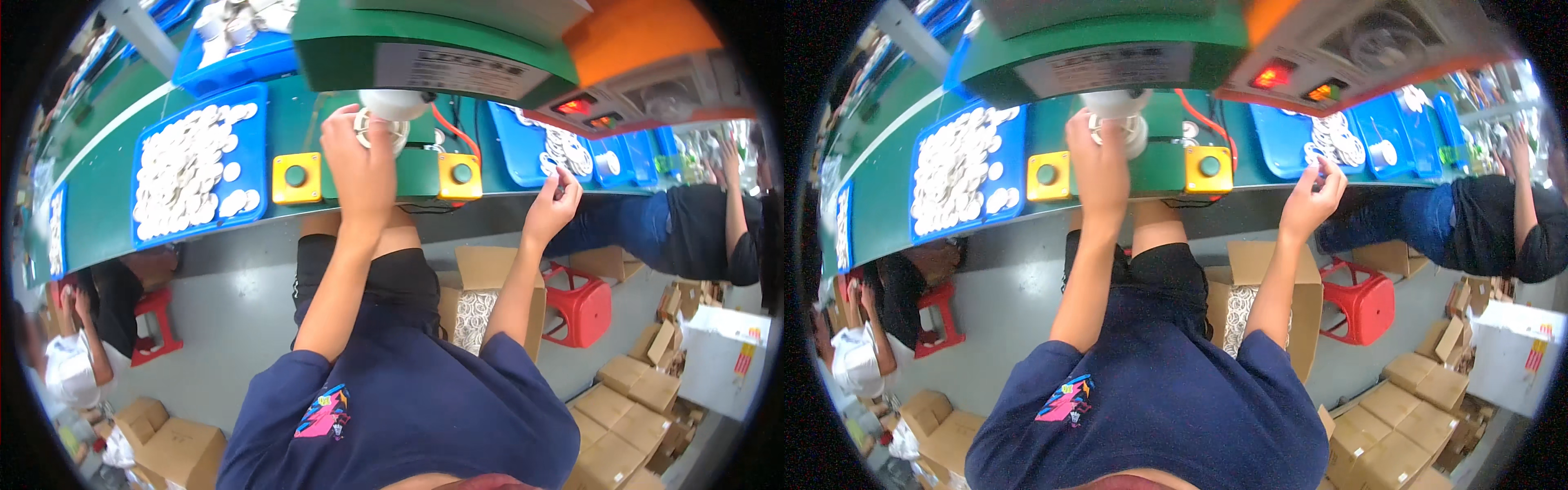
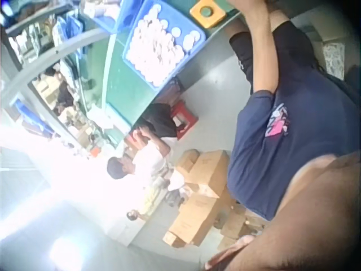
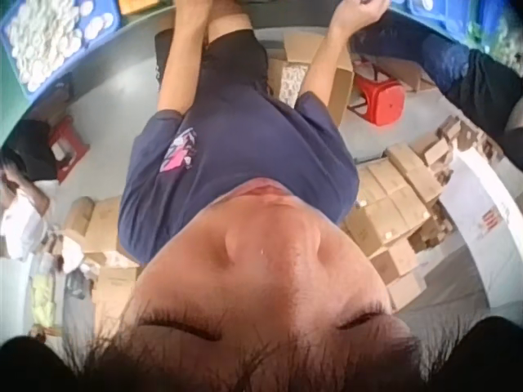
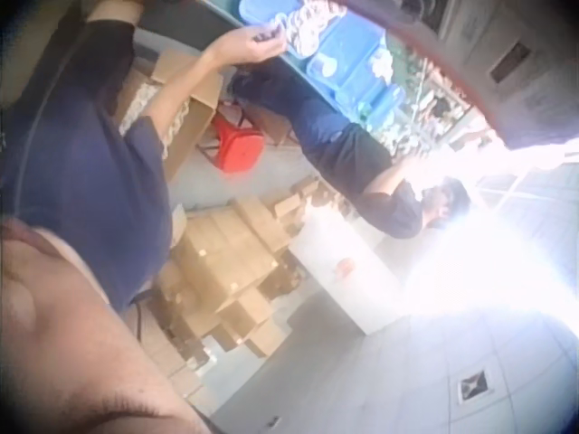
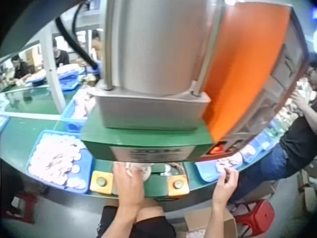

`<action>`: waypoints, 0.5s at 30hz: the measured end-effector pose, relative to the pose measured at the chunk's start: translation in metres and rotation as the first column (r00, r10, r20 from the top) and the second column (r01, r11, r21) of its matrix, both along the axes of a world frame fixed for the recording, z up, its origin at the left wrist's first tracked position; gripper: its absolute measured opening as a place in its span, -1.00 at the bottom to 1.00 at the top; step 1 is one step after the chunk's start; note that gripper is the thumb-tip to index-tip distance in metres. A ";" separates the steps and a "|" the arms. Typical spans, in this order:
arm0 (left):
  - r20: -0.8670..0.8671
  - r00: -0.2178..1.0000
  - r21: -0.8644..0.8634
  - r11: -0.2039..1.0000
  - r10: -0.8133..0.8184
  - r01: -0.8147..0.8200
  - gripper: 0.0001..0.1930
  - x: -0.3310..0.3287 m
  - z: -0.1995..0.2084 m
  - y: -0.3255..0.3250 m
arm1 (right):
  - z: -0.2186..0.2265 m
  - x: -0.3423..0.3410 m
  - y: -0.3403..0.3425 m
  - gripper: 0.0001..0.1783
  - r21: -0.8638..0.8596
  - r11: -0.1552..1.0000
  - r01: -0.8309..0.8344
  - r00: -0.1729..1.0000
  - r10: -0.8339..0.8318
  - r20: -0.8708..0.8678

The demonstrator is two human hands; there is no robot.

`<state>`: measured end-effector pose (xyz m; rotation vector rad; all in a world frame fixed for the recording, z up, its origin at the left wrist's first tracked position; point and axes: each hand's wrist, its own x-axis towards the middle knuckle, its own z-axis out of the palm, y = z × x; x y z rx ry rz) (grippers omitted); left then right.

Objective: Assemble small plastic electronic components using a manual press machine on an assembly line.

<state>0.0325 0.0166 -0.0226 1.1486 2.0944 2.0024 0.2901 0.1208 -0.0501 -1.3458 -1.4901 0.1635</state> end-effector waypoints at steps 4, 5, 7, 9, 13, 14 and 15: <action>0.130 0.991 -0.072 0.996 -0.035 0.045 -0.69 -0.006 0.010 -0.006 | -0.013 0.045 0.029 -0.77 -0.075 0.991 0.109 0.993 -0.113 -0.047; 0.192 0.979 -0.122 0.988 -0.072 0.097 -0.69 -0.009 0.009 -0.006 | -0.016 0.054 0.034 -0.75 -0.071 0.992 0.100 0.990 -0.092 0.104; 0.163 0.980 -0.102 0.986 -0.117 0.135 -0.71 -0.010 0.008 -0.004 | -0.019 0.062 0.041 -0.70 -0.035 0.998 0.046 0.942 -0.032 0.335; 0.128 0.980 -0.094 0.982 -0.154 0.166 -0.72 -0.010 0.010 -0.002 | -0.013 0.070 0.049 -0.68 -0.059 0.998 0.039 0.880 -0.006 0.475; 0.198 0.925 0.144 0.943 -0.326 0.301 -0.74 -0.010 0.015 0.002 | 0.002 0.064 0.058 -0.62 -0.147 0.989 0.008 0.757 0.090 0.647; 0.183 0.928 0.128 0.944 -0.324 0.304 -0.74 -0.012 0.012 0.003 | 0.007 0.061 0.058 -0.61 -0.152 0.988 -0.001 0.749 0.101 0.654; 0.125 0.953 0.034 0.962 -0.275 0.273 -0.76 -0.014 0.011 0.003 | 0.010 0.059 0.059 -0.61 -0.172 0.985 -0.027 0.746 0.134 0.652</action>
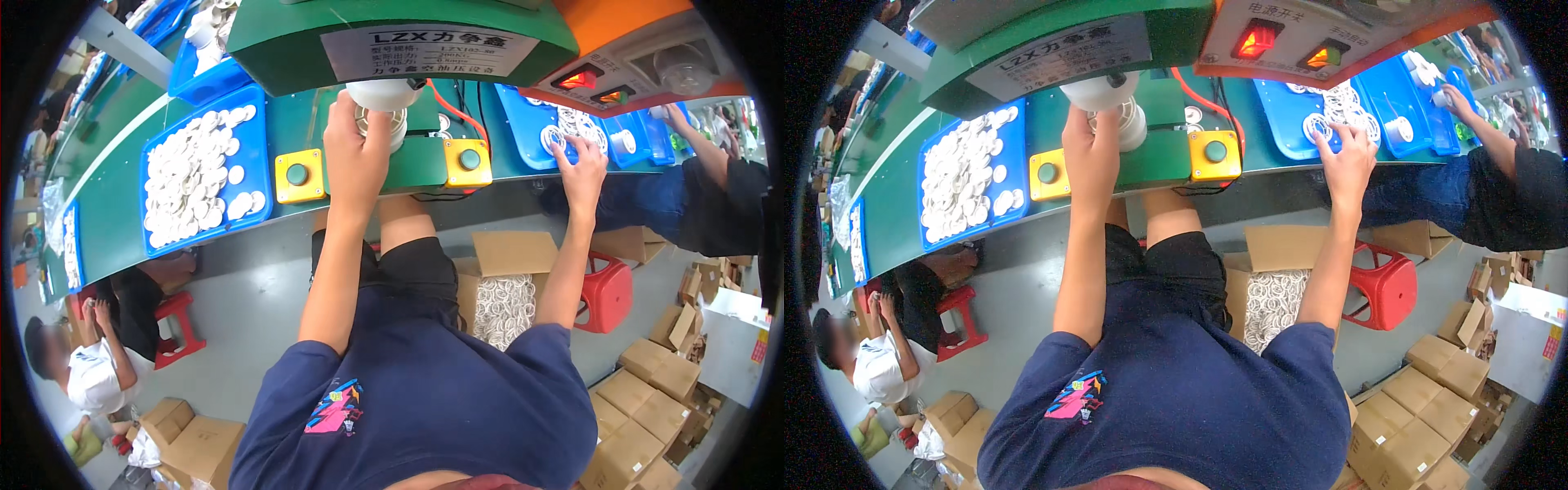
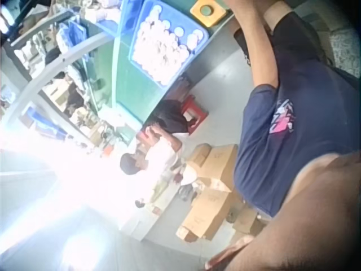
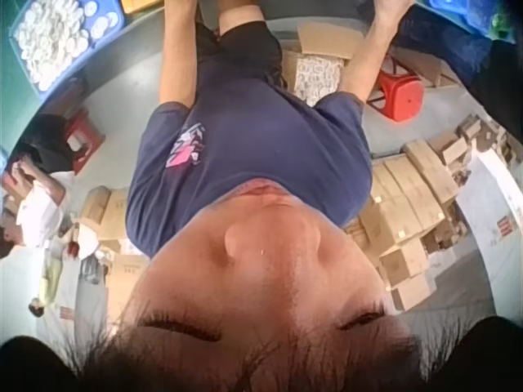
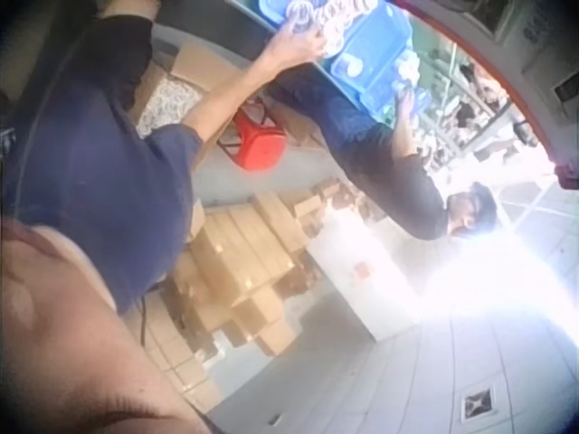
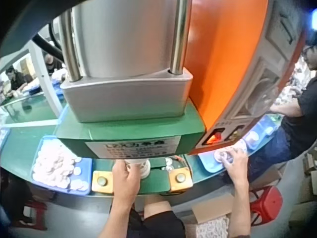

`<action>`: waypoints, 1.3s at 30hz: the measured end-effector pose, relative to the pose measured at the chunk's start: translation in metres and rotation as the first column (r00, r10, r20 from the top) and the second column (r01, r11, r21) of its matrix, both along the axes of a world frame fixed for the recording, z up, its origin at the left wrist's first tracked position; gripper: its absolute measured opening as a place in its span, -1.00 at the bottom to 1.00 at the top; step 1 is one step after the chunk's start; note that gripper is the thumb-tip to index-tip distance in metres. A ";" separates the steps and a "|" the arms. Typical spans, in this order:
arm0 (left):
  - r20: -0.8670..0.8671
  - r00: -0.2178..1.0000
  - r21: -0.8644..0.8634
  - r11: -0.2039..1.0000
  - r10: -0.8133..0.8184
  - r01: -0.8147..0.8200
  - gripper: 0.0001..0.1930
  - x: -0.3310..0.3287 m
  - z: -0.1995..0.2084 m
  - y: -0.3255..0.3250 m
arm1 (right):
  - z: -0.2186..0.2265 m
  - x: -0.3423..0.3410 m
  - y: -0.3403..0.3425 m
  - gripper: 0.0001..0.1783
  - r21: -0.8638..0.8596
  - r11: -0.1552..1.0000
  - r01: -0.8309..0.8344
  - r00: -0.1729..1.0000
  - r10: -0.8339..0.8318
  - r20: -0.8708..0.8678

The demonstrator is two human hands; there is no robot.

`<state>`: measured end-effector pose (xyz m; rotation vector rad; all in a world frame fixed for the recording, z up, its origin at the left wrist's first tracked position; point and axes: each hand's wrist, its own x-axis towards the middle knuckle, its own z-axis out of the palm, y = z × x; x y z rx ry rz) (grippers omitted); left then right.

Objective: Assemble small plastic electronic components using a manual press machine on an assembly line.

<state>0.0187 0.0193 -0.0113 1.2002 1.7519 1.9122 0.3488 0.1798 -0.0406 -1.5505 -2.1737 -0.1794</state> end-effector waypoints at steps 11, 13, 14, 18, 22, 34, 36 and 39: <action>-0.182 0.983 -0.095 0.995 0.015 -0.033 -0.75 -0.006 -0.003 -0.006 | -0.012 -0.024 0.008 -0.75 -0.030 0.984 -0.176 0.974 0.170 -0.151; -0.170 0.985 -0.139 0.990 0.012 -0.036 -0.75 -0.009 0.006 -0.007 | -0.008 -0.031 -0.004 -0.78 -0.010 0.979 -0.203 0.969 0.199 -0.145; -0.269 0.963 -0.080 0.996 0.025 -0.048 -0.77 -0.011 0.012 -0.007 | -0.004 -0.036 -0.007 -0.78 -0.002 0.968 -0.253 0.958 0.250 -0.144; -0.289 0.956 0.031 0.999 0.048 -0.041 -0.80 -0.016 0.020 -0.006 | -0.007 -0.025 -0.001 -0.76 -0.074 0.931 -0.357 0.911 0.329 -0.248; -0.189 0.972 0.015 0.990 0.142 -0.142 -0.85 -0.015 0.022 -0.026 | 0.003 -0.033 -0.003 -0.73 -0.227 0.907 -0.353 0.902 0.267 -0.338; 0.231 0.971 0.010 0.998 0.065 -0.069 -0.75 -0.029 0.014 -0.026 | -0.005 -0.055 0.037 -0.74 -0.178 0.872 -0.455 0.887 0.426 -0.179; 0.183 0.982 -0.010 0.999 0.044 -0.043 -0.77 -0.034 0.014 -0.025 | -0.007 -0.059 0.035 -0.74 -0.160 0.879 -0.449 0.892 0.429 -0.144; 0.216 0.975 -0.040 0.998 0.052 -0.045 -0.78 -0.029 0.018 -0.037 | -0.013 -0.054 0.037 -0.73 -0.134 0.897 -0.421 0.904 0.403 -0.146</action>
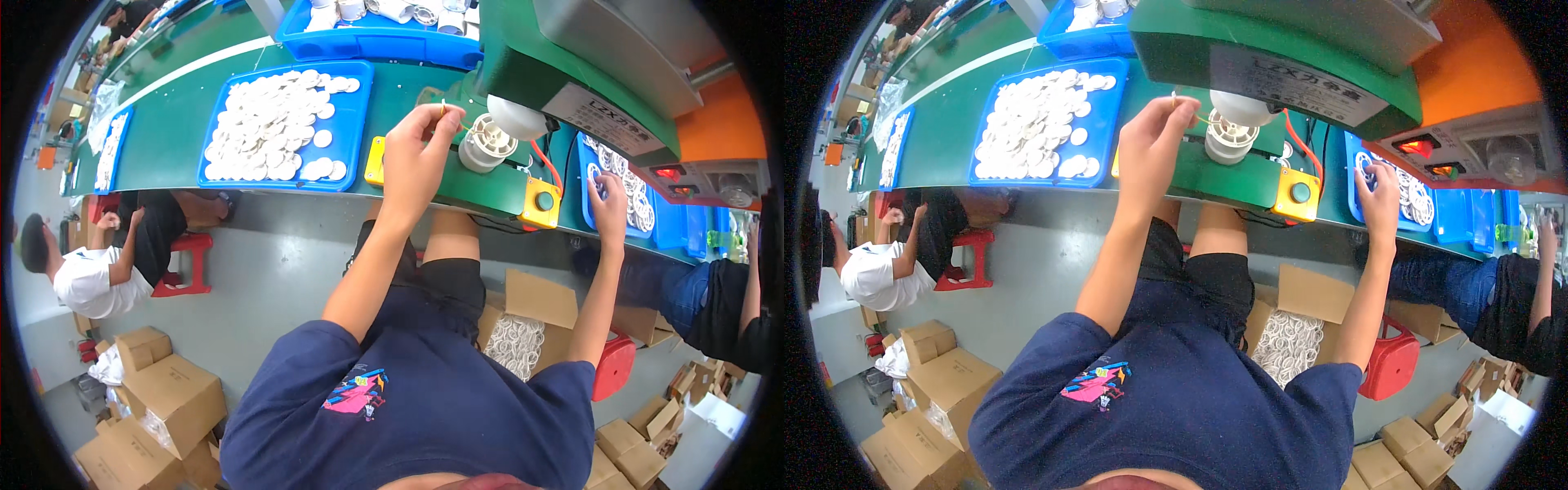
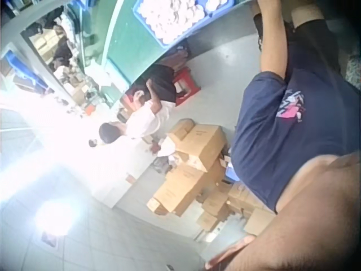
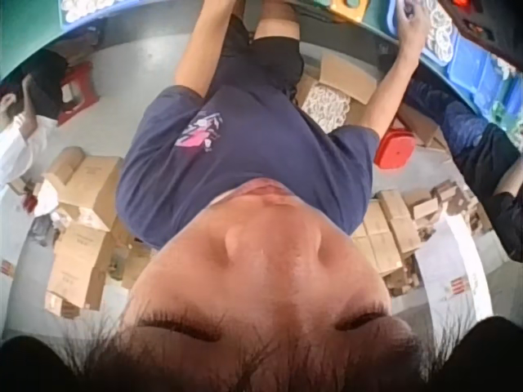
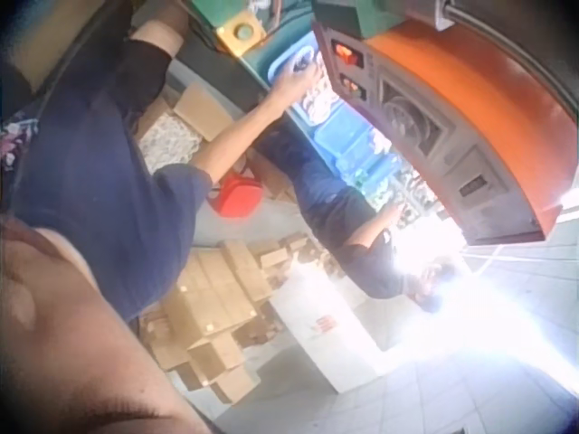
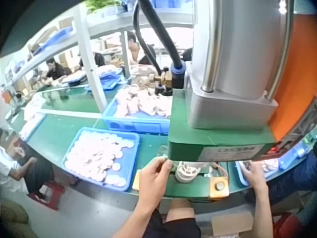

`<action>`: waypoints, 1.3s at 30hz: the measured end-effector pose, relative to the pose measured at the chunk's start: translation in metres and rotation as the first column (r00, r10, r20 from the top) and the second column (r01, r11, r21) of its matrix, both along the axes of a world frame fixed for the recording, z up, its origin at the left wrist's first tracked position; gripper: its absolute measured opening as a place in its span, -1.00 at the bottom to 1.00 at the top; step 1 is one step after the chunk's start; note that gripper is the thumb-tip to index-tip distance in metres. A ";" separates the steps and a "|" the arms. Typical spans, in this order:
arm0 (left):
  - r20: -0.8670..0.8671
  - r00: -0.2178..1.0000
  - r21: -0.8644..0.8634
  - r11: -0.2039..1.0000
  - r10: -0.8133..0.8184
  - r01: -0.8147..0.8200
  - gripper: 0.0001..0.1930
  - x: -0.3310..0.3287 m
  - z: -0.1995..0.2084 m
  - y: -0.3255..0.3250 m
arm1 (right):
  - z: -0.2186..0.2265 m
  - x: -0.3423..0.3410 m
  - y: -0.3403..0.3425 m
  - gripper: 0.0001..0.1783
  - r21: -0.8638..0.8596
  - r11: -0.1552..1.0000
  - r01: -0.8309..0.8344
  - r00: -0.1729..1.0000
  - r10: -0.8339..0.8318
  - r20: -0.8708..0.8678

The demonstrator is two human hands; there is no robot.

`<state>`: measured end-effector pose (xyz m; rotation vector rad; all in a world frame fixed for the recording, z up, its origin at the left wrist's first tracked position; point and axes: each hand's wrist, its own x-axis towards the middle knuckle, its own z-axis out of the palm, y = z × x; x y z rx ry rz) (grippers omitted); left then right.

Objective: Assemble small plastic electronic components using a manual press machine on an assembly line.

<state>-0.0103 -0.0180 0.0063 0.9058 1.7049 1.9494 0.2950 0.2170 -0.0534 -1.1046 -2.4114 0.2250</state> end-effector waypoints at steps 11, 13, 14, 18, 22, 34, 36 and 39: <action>-0.345 0.936 -0.192 0.972 0.065 -0.138 -0.77 -0.006 -0.009 -0.039 | -0.015 -0.001 0.011 -0.55 0.138 0.983 0.119 0.989 -0.130 0.072; -0.442 0.891 -0.215 0.953 0.102 -0.216 -0.73 -0.024 -0.003 -0.054 | -0.018 0.007 0.012 -0.47 0.125 0.974 0.189 0.971 -0.205 0.125; -0.512 0.851 -0.241 0.932 0.116 -0.272 -0.72 -0.040 -0.003 -0.066 | -0.019 0.012 0.015 -0.46 0.127 0.969 0.211 0.962 -0.230 0.150; -0.726 0.688 -0.412 0.795 0.009 -0.446 -0.78 -0.120 -0.033 -0.104 | -0.012 -0.004 0.013 -0.45 0.103 0.977 0.185 0.969 -0.199 0.147; -0.718 0.618 -0.638 0.660 -0.321 -0.398 -0.74 -0.155 -0.038 -0.095 | -0.019 0.004 0.018 -0.43 0.148 0.976 0.160 0.972 -0.181 0.146; -0.588 0.752 -0.310 0.942 -0.296 0.129 -0.80 -0.043 0.044 -0.084 | -0.008 0.007 -0.007 -0.51 0.285 0.942 0.176 0.973 -0.124 -0.193; -0.553 0.774 -0.198 0.951 -0.309 0.238 -0.78 -0.012 0.049 -0.074 | 0.001 -0.016 -0.025 -0.48 0.178 0.973 0.147 0.958 -0.095 -0.271; -0.564 0.789 -0.116 0.970 -0.241 0.214 -0.83 0.003 0.039 -0.028 | 0.019 -0.033 -0.056 -0.45 0.149 0.982 0.116 0.942 -0.061 -0.331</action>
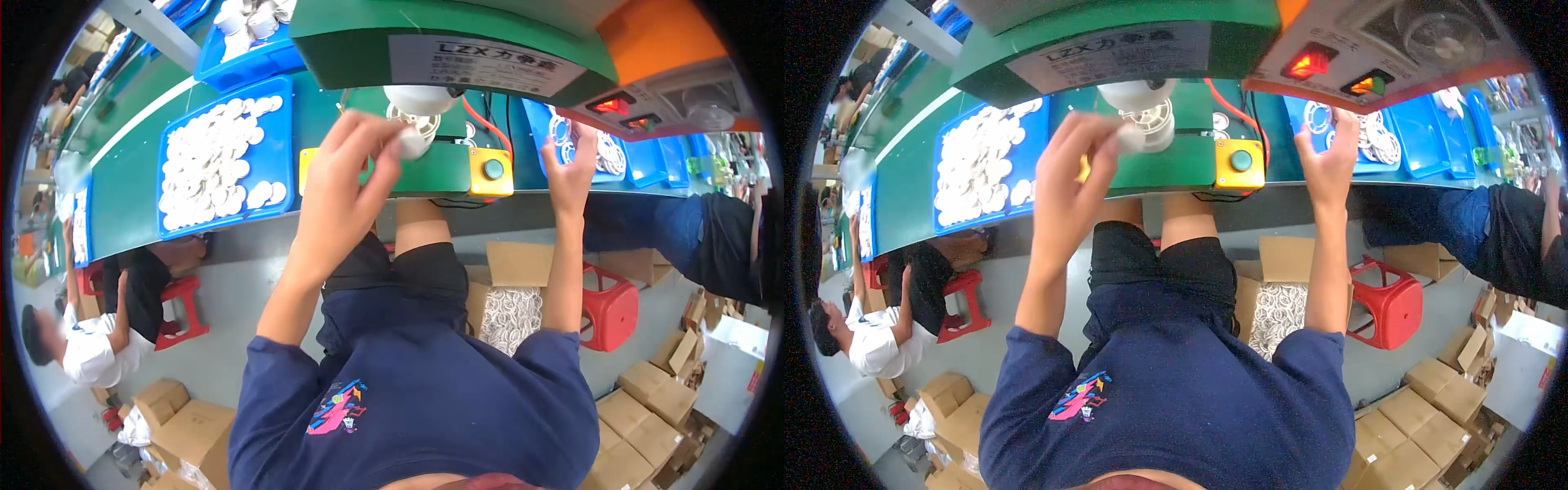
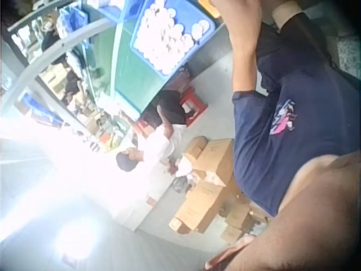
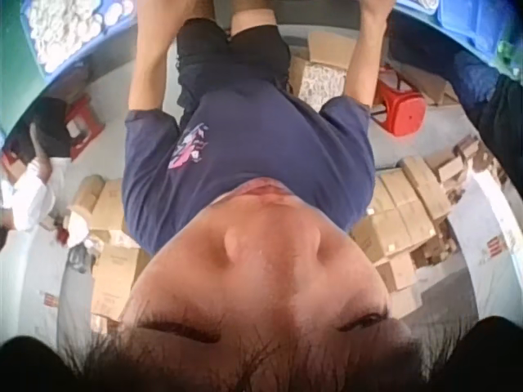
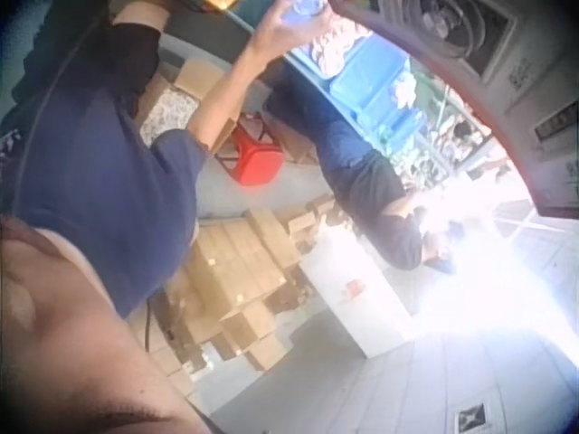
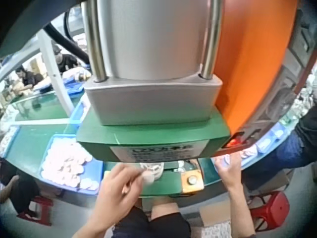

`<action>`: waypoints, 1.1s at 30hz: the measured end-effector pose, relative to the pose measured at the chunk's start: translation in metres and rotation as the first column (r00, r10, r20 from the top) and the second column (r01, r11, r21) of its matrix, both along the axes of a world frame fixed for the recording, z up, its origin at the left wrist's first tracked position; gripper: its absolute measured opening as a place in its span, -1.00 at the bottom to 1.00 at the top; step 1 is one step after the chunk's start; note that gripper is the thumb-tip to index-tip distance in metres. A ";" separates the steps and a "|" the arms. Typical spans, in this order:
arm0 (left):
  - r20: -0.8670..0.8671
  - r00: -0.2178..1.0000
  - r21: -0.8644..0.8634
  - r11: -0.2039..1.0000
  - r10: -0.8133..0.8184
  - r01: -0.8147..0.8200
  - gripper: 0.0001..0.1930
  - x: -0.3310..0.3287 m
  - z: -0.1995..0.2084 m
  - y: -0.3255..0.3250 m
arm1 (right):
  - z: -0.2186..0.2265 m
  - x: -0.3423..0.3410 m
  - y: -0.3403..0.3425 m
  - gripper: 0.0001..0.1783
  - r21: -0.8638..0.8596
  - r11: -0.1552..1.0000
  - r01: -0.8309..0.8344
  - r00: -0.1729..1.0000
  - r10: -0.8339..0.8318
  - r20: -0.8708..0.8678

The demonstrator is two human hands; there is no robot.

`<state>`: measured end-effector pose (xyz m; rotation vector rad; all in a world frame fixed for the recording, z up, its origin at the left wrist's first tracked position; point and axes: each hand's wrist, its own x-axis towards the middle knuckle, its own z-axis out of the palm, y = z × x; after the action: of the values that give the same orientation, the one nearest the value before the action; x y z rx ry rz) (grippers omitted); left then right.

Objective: Assemble small plastic electronic components using a manual press machine on an assembly line.

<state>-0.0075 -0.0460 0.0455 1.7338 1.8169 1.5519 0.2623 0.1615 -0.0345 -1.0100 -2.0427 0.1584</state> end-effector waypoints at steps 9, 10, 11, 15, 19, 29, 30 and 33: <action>0.026 0.994 0.064 0.992 0.108 -0.110 -0.84 0.001 -0.023 0.046 | 0.025 -0.029 -0.062 -0.43 -0.193 0.946 -0.259 0.931 0.191 -0.310; 0.014 0.992 0.039 0.991 0.125 -0.126 -0.84 0.000 -0.022 0.046 | 0.025 -0.040 -0.067 -0.43 -0.211 0.916 -0.341 0.888 0.239 -0.393; 0.003 0.990 0.016 0.990 0.141 -0.141 -0.83 -0.001 -0.021 0.045 | 0.027 -0.052 -0.073 -0.43 -0.211 0.913 -0.350 0.885 0.248 -0.394; -0.006 0.988 -0.019 0.988 0.155 -0.156 -0.82 0.000 -0.016 0.044 | 0.041 -0.083 -0.075 -0.41 -0.228 0.838 -0.495 0.829 0.377 -0.413; 0.059 0.982 -0.017 0.984 0.178 -0.177 -0.82 -0.002 -0.020 0.045 | 0.049 -0.107 -0.075 -0.39 -0.223 0.791 -0.570 0.781 0.436 -0.448; 0.485 0.866 0.052 0.985 0.119 -0.164 -0.76 -0.002 -0.035 0.034 | 0.059 -0.127 -0.065 -0.44 -0.252 0.762 -0.597 0.801 0.551 -0.233; 0.488 0.864 0.054 0.984 0.123 -0.170 -0.76 -0.002 -0.037 0.032 | 0.058 -0.125 -0.063 -0.46 -0.270 0.760 -0.591 0.806 0.563 -0.183; 0.415 0.898 -0.003 0.988 0.145 -0.158 -0.74 -0.002 -0.041 0.028 | 0.058 -0.128 -0.058 -0.49 -0.231 0.717 -0.658 0.750 0.651 -0.117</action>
<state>-0.0099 -0.0181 0.0043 1.1706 1.7428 1.8450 0.1343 0.1031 0.0239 -0.3640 -2.3156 0.8311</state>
